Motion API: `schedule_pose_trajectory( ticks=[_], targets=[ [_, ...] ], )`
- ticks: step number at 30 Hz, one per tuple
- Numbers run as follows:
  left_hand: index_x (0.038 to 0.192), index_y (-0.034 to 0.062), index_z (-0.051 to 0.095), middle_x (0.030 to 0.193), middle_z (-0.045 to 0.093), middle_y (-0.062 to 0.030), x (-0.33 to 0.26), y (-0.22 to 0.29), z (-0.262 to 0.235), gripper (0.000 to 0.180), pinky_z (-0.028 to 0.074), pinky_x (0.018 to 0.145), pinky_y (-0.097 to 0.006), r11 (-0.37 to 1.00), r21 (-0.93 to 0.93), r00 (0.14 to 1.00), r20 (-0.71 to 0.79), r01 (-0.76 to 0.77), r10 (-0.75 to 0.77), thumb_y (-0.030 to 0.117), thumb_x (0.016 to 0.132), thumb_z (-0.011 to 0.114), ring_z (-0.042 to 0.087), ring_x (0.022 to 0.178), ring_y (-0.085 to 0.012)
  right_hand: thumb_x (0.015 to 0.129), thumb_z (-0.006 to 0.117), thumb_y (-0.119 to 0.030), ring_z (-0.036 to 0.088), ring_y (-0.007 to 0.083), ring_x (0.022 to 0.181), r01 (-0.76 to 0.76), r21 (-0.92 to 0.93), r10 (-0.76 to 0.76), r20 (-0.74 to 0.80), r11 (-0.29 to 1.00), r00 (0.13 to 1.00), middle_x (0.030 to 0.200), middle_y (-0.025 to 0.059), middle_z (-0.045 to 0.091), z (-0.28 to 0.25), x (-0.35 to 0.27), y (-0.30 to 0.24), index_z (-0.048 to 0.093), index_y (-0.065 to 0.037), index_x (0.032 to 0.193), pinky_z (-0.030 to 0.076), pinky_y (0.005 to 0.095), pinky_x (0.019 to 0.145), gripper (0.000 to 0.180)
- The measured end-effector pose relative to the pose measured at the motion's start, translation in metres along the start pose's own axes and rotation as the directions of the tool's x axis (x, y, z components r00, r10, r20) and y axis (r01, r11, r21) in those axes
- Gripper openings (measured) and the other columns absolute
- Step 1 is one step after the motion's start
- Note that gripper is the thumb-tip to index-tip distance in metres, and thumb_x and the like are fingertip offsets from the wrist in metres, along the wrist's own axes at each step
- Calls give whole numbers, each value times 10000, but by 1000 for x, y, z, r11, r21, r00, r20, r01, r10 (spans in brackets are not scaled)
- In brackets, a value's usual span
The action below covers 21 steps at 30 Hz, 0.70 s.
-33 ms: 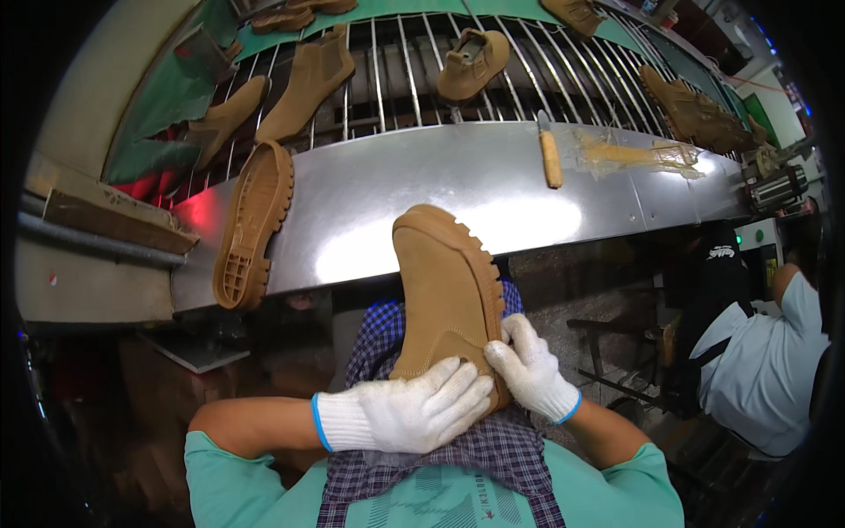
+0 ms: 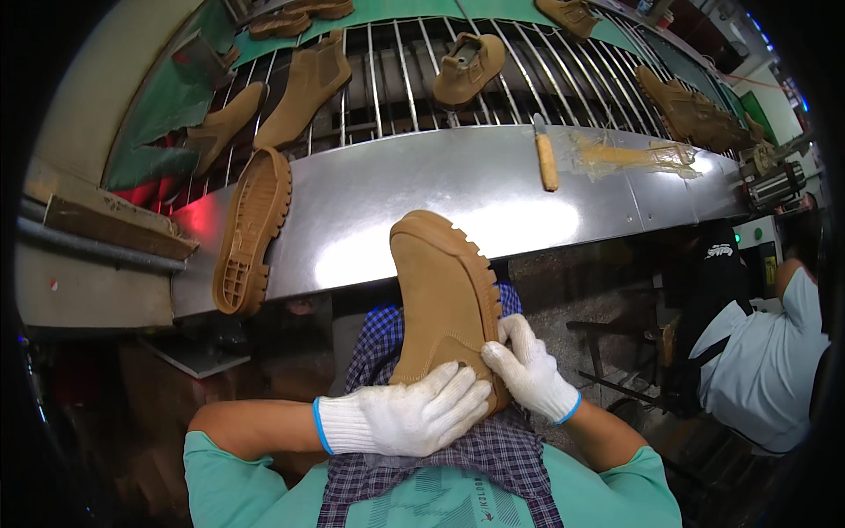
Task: The person handles various boots on a conveyor belt, trimming excess material with a small knife and placing the finished components back onto the belt or a separate rack.
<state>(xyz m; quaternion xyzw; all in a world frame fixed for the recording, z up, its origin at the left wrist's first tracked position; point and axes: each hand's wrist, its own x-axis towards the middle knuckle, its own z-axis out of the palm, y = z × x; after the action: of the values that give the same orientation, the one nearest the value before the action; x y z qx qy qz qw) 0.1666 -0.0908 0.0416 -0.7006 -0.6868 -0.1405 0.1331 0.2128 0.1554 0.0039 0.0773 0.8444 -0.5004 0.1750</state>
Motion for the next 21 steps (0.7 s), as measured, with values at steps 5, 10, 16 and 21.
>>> schedule_pose_trajectory(
  ticks=[5,10,16,21],
  targets=[
    [1237,7,755,1252,738,-189,3,-2,-1,400,600,987,-453,999,-51,996,89,-15,19,289,983,629,723,1133,-341,1019,660,-449,649,310,1247,-4,157,-6,69,988,998,1341,239,654,-16,45,-27,441,13,1532,508,432,1089,724],
    [1257,26,745,1281,726,-178,-10,0,-1,399,587,1025,-439,999,-38,997,72,-28,31,292,991,614,709,1172,-326,1141,448,-365,591,263,1313,-68,501,6,124,863,992,1418,179,628,-23,77,-42,502,2,1542,466,380,1142,546],
    [1268,38,738,1330,712,-154,-20,9,8,382,558,1082,-434,997,-71,999,34,35,-33,278,1014,584,683,1239,-297,1158,373,-489,605,295,1328,196,260,-205,6,946,979,1443,234,620,5,118,-40,522,-20,1532,463,400,1153,617],
    [1316,42,711,1372,690,-154,-10,6,6,407,553,1090,-435,999,-49,994,106,3,2,284,1023,562,672,1260,-300,1129,441,-460,725,476,1089,229,-199,-260,-149,953,954,1250,317,701,0,91,-56,489,-70,1546,581,523,971,573]
  ],
)
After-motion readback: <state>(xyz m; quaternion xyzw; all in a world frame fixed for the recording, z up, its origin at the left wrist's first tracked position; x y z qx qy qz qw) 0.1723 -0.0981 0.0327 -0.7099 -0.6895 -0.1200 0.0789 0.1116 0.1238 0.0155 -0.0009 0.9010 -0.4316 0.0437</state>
